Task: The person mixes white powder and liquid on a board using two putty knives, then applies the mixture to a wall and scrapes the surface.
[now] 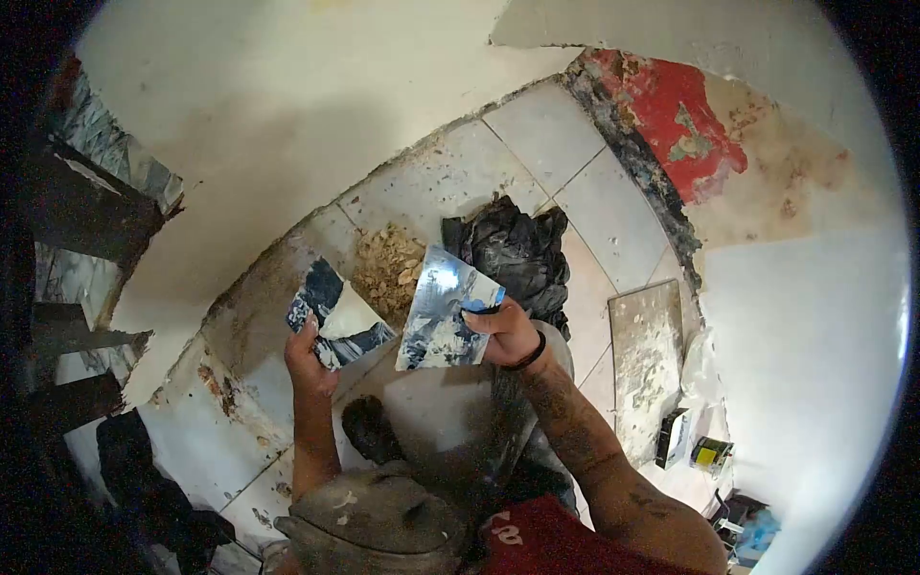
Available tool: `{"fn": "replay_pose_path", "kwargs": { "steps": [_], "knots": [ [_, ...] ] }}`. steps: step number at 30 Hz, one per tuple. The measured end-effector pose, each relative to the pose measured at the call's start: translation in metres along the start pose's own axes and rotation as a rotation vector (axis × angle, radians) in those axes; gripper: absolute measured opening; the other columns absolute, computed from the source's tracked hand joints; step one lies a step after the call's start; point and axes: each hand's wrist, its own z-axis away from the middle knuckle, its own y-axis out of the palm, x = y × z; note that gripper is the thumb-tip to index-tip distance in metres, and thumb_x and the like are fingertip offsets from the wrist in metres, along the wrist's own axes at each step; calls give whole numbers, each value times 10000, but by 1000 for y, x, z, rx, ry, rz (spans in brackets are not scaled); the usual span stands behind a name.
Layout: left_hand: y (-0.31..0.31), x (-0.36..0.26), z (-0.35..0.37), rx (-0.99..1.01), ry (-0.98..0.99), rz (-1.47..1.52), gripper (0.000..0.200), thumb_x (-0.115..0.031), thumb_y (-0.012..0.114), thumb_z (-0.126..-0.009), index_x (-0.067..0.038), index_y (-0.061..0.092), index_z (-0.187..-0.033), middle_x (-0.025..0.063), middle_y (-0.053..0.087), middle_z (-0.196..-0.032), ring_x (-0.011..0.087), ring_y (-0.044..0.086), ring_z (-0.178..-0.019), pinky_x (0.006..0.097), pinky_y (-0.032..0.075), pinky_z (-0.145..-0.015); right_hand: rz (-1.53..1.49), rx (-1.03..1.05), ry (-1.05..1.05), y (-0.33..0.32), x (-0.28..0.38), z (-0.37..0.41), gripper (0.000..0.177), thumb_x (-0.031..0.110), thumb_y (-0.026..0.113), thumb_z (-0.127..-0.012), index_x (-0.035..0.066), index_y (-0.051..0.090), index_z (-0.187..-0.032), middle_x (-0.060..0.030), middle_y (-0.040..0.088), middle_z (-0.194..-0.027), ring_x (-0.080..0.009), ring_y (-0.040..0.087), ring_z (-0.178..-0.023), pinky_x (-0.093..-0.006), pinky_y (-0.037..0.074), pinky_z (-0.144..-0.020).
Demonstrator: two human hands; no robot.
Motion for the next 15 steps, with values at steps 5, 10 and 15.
{"fn": "replay_pose_path", "kwargs": {
  "steps": [5, 10, 15],
  "knots": [
    [3, -1, 12, -52, 51, -2, 329, -86, 484, -876, 29, 477, -1184, 131, 579, -1095, 272, 595, -978, 416, 482, -868, -89, -24, 43, 11, 4, 7, 489, -66, 590, -762, -18, 472, -1234, -133, 591, -1119, -262, 595, -998, -422, 468, -893],
    [-6, -10, 11, -104, 105, -53, 296, -109, 563, -857, 6, 525, -1127, 90, 605, -1013, 231, 614, -904, 377, 492, -810, 259, -162, -5, -21, -18, -19, 485, -63, 605, -730, -3, 512, -1202, -116, 596, -1105, -257, 606, -935, -407, 466, -866],
    [-29, 1, -12, -216, 200, -131, 245, -181, 604, -856, -6, 583, -1025, 70, 618, -924, 166, 596, -803, 323, 474, -728, 347, -75, -53, 13, -2, -75, 479, -95, 552, -733, -16, 499, -1203, -149, 590, -1135, -277, 572, -1037, -396, 462, -897]
  ]
}}
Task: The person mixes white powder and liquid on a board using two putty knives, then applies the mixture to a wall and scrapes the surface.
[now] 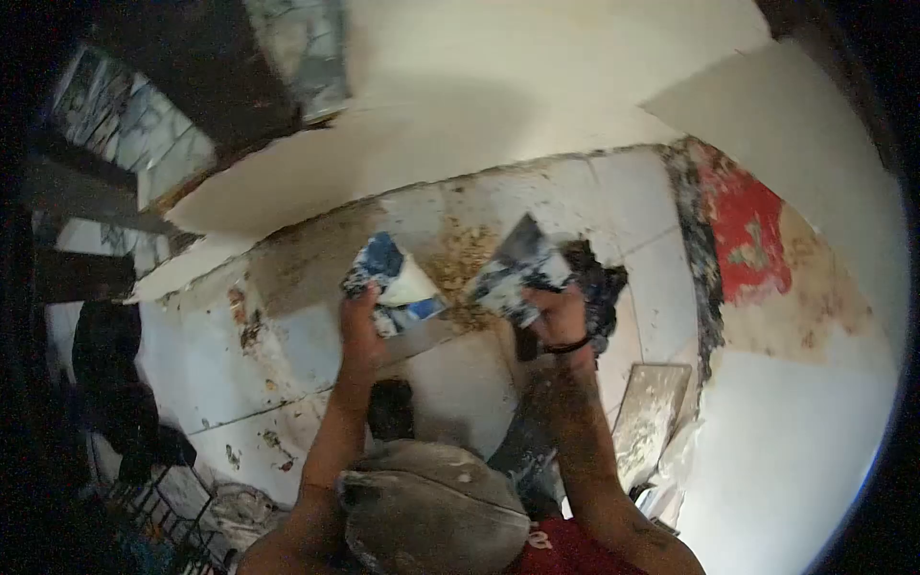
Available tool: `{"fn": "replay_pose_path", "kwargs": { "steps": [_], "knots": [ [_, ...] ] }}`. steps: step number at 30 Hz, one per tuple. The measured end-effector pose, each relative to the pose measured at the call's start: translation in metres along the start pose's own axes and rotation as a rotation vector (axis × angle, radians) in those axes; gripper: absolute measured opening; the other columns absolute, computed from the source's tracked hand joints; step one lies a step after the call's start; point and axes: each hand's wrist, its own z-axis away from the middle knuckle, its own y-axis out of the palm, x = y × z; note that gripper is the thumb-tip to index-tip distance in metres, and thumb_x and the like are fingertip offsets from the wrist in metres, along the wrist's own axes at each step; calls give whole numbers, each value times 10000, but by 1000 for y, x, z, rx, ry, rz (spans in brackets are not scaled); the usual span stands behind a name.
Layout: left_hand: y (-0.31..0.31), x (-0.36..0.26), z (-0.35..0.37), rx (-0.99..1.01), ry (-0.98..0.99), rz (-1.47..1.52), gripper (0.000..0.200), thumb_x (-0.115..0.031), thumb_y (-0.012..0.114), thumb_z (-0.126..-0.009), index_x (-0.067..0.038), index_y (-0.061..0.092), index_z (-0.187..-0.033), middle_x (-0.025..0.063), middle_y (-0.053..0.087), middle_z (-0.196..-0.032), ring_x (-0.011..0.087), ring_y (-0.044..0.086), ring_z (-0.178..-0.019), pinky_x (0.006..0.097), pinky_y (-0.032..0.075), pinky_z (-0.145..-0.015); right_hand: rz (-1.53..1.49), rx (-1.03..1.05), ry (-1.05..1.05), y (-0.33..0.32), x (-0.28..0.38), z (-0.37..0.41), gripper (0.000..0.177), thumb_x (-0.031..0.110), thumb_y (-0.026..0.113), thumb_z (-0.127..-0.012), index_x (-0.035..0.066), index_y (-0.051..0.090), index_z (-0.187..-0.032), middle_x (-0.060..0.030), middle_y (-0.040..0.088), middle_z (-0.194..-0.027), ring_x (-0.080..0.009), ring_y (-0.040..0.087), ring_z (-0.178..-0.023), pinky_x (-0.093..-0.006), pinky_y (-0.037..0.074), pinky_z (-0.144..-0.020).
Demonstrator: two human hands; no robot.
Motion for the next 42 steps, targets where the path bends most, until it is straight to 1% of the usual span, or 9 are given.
{"fn": "replay_pose_path", "kwargs": {
  "steps": [2, 5, 8, 13, 16, 29, 35, 36, 42],
  "knots": [
    [10, -5, -1, -48, -58, 25, 223, -203, 600, -861, -7, 597, -968, 57, 611, -884, 151, 577, -777, 312, 456, -718, 928, -75, -253, 10, 13, -10, 515, -43, 550, -740, 19, 465, -1244, -170, 559, -1171, -278, 541, -1077, -388, 434, -920],
    [4, 12, -20, -72, -75, 19, 214, -211, 592, -866, -4, 601, -919, 45, 599, -844, 146, 564, -773, 309, 444, -711, 875, 76, -268, 29, 8, -17, 502, -4, 551, -691, -33, 466, -1185, -96, 526, -1135, -222, 478, -1106, -312, 369, -938],
    [13, 3, -30, -116, 73, -37, 224, -219, 582, -875, 4, 589, -891, 38, 584, -815, 140, 545, -754, 308, 435, -691, 1455, 239, -441, 43, -1, -14, 531, -73, 448, -669, -15, 461, -1197, -145, 509, -1172, -272, 463, -1150, -330, 358, -963],
    [33, -13, -24, -150, 108, -54, 261, -245, 539, -909, 11, 584, -906, 24, 578, -823, 115, 493, -731, 287, 415, -686, 1401, 343, -305, 81, -29, 18, 669, -174, 435, -556, 5, 461, -1200, -201, 485, -1177, -377, 457, -1140, -385, 356, -991],
    [25, -5, -26, -103, 108, -111, 263, -184, 581, -878, 14, 549, -1048, 77, 604, -940, 168, 607, -810, 303, 497, -723, 1411, 348, -323, 86, -32, 17, 587, -126, 496, -608, 32, 483, -1173, -190, 486, -1161, -380, 454, -1122, -390, 360, -982],
    [36, -9, 9, -44, 139, -27, 225, -200, 547, -895, 11, 595, -960, 25, 598, -851, 127, 556, -753, 289, 457, -703, 1342, 300, -437, 71, -8, 47, 596, -172, 483, -601, 36, 502, -1159, -144, 510, -1113, -306, 499, -1090, -343, 391, -934],
    [37, -25, 18, 325, -246, 46, 250, -109, 519, -883, 23, 568, -1089, 97, 634, -1003, 193, 633, -874, 326, 502, -796, 535, 270, 248, -9, 12, 61, 435, 95, 695, -736, -15, 523, -1121, -44, 598, -988, -151, 562, -927, -293, 441, -821],
    [42, -28, 23, 370, -302, 71, 255, -110, 520, -883, 25, 563, -1095, 99, 634, -1005, 193, 634, -877, 330, 504, -795, 438, 198, 119, -13, 1, 60, 503, 125, 732, -702, -27, 522, -1133, -45, 614, -959, -147, 575, -869, -291, 455, -771],
    [44, -2, 25, 377, -445, 62, 301, -149, 478, -891, 25, 546, -1127, 145, 631, -1052, 254, 637, -915, 392, 500, -839, 93, 264, 328, -23, -23, 44, 562, 119, 762, -667, -15, 523, -1158, -36, 612, -974, -148, 576, -883, -299, 438, -812]
  ]
}}
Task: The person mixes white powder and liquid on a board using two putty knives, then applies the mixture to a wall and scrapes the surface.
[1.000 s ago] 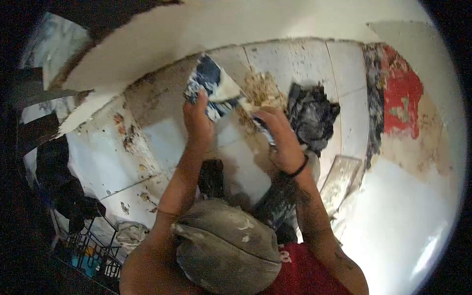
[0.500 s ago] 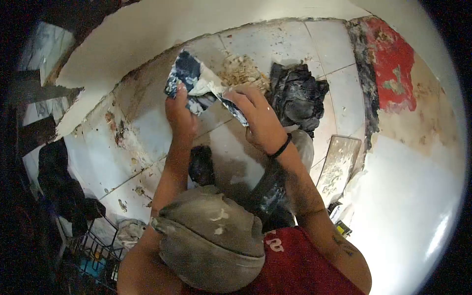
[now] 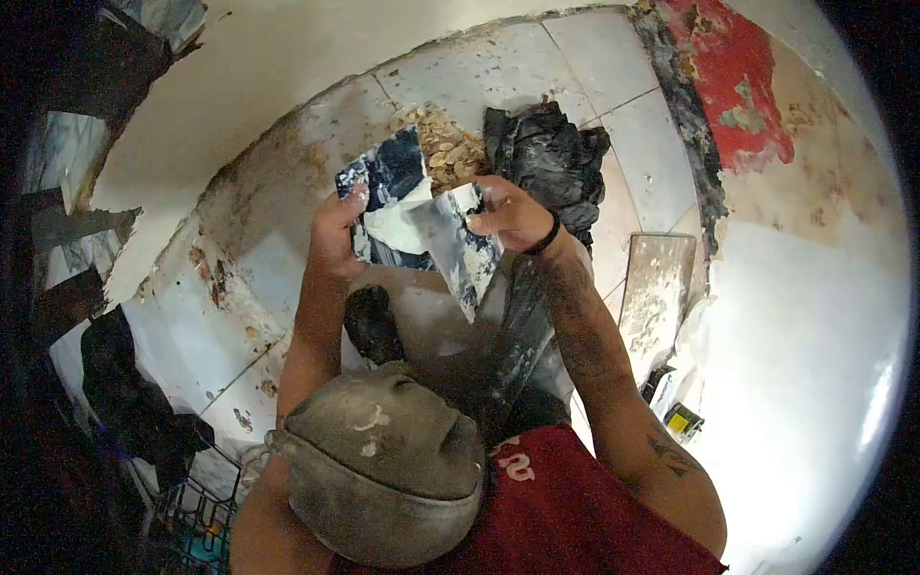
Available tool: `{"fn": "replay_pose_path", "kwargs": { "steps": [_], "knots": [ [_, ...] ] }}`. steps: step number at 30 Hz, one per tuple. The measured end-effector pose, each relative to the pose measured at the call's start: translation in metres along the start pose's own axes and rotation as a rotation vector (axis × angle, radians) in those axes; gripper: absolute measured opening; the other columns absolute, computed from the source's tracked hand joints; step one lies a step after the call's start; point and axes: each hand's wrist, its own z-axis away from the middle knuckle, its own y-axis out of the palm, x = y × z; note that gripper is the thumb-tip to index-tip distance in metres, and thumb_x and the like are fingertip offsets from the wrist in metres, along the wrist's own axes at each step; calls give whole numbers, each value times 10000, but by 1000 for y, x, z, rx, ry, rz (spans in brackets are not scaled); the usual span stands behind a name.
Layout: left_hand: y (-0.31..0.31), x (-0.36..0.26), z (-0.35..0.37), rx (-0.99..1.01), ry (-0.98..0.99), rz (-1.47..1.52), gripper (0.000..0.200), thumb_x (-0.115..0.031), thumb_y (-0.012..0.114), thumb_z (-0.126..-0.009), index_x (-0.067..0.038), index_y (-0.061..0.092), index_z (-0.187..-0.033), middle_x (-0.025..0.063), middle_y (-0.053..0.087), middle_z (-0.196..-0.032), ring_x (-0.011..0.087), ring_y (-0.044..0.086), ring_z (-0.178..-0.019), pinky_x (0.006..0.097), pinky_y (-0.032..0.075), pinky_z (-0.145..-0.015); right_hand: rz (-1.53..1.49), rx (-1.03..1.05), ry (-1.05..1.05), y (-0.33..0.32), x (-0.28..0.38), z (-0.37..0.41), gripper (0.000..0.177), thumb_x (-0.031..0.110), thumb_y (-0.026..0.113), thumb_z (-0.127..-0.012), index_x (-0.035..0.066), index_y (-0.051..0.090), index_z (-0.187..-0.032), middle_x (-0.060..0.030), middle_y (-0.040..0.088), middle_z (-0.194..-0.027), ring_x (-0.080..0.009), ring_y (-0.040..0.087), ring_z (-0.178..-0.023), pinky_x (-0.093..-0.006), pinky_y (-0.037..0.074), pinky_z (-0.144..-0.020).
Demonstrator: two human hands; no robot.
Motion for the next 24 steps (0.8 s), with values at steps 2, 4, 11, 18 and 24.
{"fn": "replay_pose_path", "kwargs": {
  "steps": [2, 4, 11, 18, 24],
  "knots": [
    [2, -2, 3, -3, -8, 62, 247, -112, 514, -875, 16, 563, -1081, 115, 637, -996, 221, 638, -871, 363, 508, -797, -15, 7, -15, 3, -5, -8, 542, 118, 751, -682, -12, 524, -1156, -27, 618, -966, -137, 578, -878, -297, 440, -805],
    [19, -19, 17, 25, -45, 149, 238, -80, 521, -860, 14, 569, -1073, 102, 642, -960, 212, 640, -845, 351, 512, -777, 88, -77, 50, -20, -15, -12, 541, 125, 749, -688, -11, 521, -1160, -30, 617, -974, -136, 582, -871, -285, 445, -801],
    [-26, -33, 8, -162, 290, -158, 333, -149, 511, -868, 38, 533, -1143, 151, 622, -1046, 248, 633, -936, 383, 515, -820, -163, -203, -220, -52, -11, 25, 517, 103, 657, -772, -10, 452, -1233, -121, 609, -1050, -233, 613, -930, -368, 500, -819],
    [-19, -22, 7, -294, 354, 1, 330, -143, 519, -899, 45, 497, -1170, 148, 596, -1096, 267, 613, -972, 400, 507, -829, -261, -344, -319, -12, 1, 38, 502, -28, 618, -757, -12, 465, -1235, -130, 591, -1134, -269, 597, -1007, -418, 481, -888],
    [-5, -17, 8, -317, 404, -70, 240, -160, 559, -883, 29, 570, -1030, 90, 625, -929, 196, 619, -827, 341, 501, -751, 1283, -420, -567, 54, 30, 26, 564, -78, 563, -742, 78, 425, -1266, -133, 484, -1171, -278, 497, -1109, -388, 433, -910]
  ]
}}
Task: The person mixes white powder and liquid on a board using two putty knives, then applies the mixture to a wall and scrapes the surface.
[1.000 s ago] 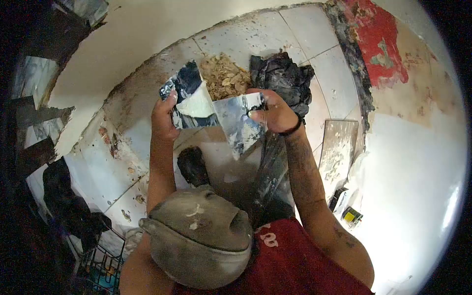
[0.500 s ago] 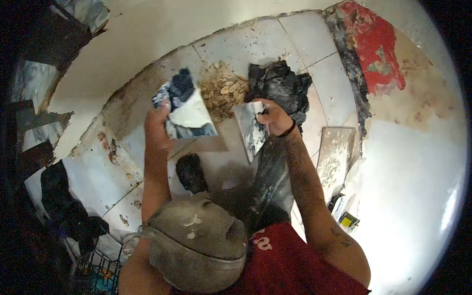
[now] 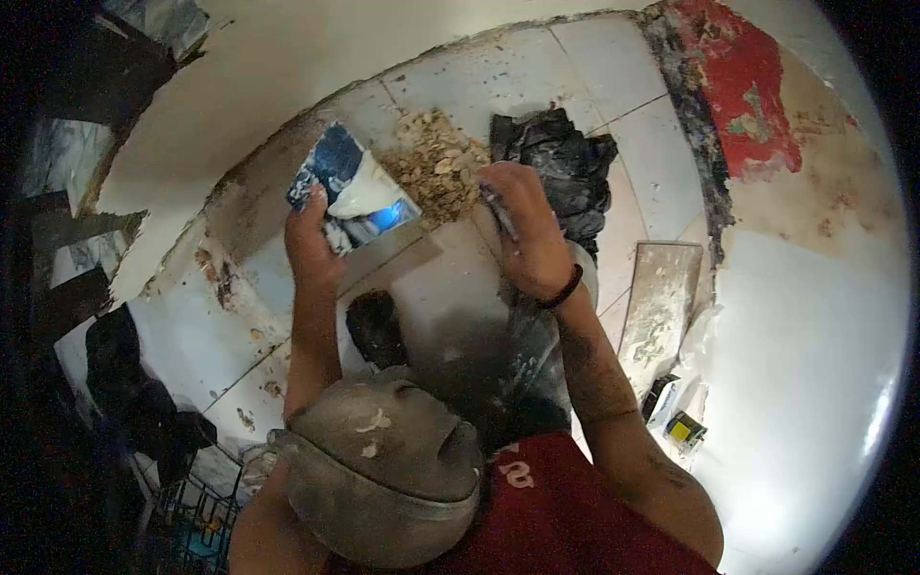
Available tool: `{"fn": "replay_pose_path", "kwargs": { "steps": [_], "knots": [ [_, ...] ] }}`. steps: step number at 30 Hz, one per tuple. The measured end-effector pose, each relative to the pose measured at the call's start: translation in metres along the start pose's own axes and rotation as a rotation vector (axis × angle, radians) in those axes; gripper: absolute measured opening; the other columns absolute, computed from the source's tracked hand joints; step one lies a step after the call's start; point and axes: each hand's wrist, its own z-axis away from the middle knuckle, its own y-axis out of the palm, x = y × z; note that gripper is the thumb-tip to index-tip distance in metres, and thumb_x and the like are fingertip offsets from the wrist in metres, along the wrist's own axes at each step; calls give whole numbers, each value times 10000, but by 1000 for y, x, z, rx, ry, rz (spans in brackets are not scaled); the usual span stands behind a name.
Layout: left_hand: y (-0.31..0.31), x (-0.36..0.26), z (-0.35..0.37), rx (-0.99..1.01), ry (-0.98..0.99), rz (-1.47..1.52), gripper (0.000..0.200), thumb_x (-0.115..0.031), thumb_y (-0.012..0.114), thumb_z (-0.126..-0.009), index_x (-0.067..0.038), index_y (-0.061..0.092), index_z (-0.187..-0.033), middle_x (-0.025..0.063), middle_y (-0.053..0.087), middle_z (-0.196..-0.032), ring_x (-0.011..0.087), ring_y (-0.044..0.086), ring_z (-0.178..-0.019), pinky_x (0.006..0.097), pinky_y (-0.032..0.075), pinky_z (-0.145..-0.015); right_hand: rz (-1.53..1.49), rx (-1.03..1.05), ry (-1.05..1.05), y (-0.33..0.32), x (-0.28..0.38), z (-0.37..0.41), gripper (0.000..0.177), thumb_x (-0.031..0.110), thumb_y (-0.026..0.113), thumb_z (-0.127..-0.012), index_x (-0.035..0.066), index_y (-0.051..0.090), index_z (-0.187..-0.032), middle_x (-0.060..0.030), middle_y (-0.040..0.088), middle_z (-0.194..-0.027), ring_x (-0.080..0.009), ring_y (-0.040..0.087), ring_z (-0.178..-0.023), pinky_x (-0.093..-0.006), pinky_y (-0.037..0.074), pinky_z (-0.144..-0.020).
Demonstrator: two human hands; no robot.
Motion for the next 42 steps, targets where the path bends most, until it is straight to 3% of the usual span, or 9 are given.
{"fn": "replay_pose_path", "kwargs": {
  "steps": [5, 18, 24, 27, 30, 33, 37, 39, 42],
  "knots": [
    [11, 15, -1, -124, 156, -95, 269, -216, 552, -907, 44, 579, -972, 43, 600, -848, 123, 550, -762, 298, 460, -709, 90, 286, -99, 38, 30, 2, 632, -140, 498, -666, 71, 436, -1258, -163, 454, -1216, -359, 456, -1131, -391, 395, -949],
    [9, 26, 3, -117, 45, -143, 281, -247, 480, -945, 24, 543, -900, 51, 561, -800, 138, 535, -665, 302, 449, -597, 77, 299, -182, 77, 17, -14, 525, -86, 498, -702, 70, 488, -1203, -175, 483, -1125, -371, 478, -1057, -439, 400, -903],
    [-10, 5, -12, -120, -116, -288, 270, -217, 505, -919, 8, 516, -1069, 80, 555, -940, 160, 549, -829, 316, 472, -673, -417, 556, -223, 34, -9, -26, 460, -35, 576, -736, 71, 533, -1182, -136, 543, -1124, -303, 516, -1083, -393, 402, -921],
    [-14, -8, -21, 116, -10, 182, 371, -204, 494, -921, 4, 447, -1225, 135, 542, -1153, 269, 548, -1051, 431, 459, -890, -654, 483, -38, 0, -15, -21, 465, -50, 590, -743, 64, 532, -1190, -124, 544, -1183, -260, 504, -1136, -360, 386, -956],
    [-29, -10, -12, 78, -144, 175, 440, -252, 453, -945, -2, 390, -1302, 144, 458, -1318, 304, 477, -1177, 470, 367, -1014, -636, 256, 13, -6, -28, -23, 561, -119, 577, -722, 51, 480, -1248, -93, 555, -1198, -220, 517, -1126, -357, 405, -963],
    [-72, 33, -1, 332, -338, 317, 440, -242, 452, -939, -6, 392, -1304, 129, 477, -1303, 304, 486, -1168, 482, 366, -1014, -1330, 23, 291, 9, -49, -40, 608, -167, 578, -695, 0, 444, -1264, -86, 608, -1094, -211, 595, -1001, -343, 461, -907],
    [-101, 93, 48, 390, -599, 197, 413, -250, 455, -947, -27, 405, -1290, 122, 492, -1274, 273, 492, -1153, 458, 391, -988, -1515, -287, 388, 89, -169, -83, 464, -142, 536, -760, -65, 459, -1211, -116, 631, -948, -198, 611, -843, -312, 496, -787],
    [-111, 108, 71, 330, -837, 80, 437, -291, 473, -943, -16, 415, -1277, 108, 518, -1241, 243, 518, -1113, 425, 426, -947, -1527, -366, 578, 111, -167, -106, 244, -48, 496, -799, -81, 565, -1031, -179, 617, -1026, -304, 613, -910, -450, 465, -918],
    [-124, 121, 82, 346, -1003, -92, 392, -303, 472, -938, -15, 455, -1203, 105, 549, -1133, 223, 543, -1020, 399, 446, -865, -1487, -422, 478, 122, -125, -127, 204, -32, 493, -787, -32, 628, -939, -159, 637, -970, -239, 617, -838, -434, 450, -920]
  ]
}}
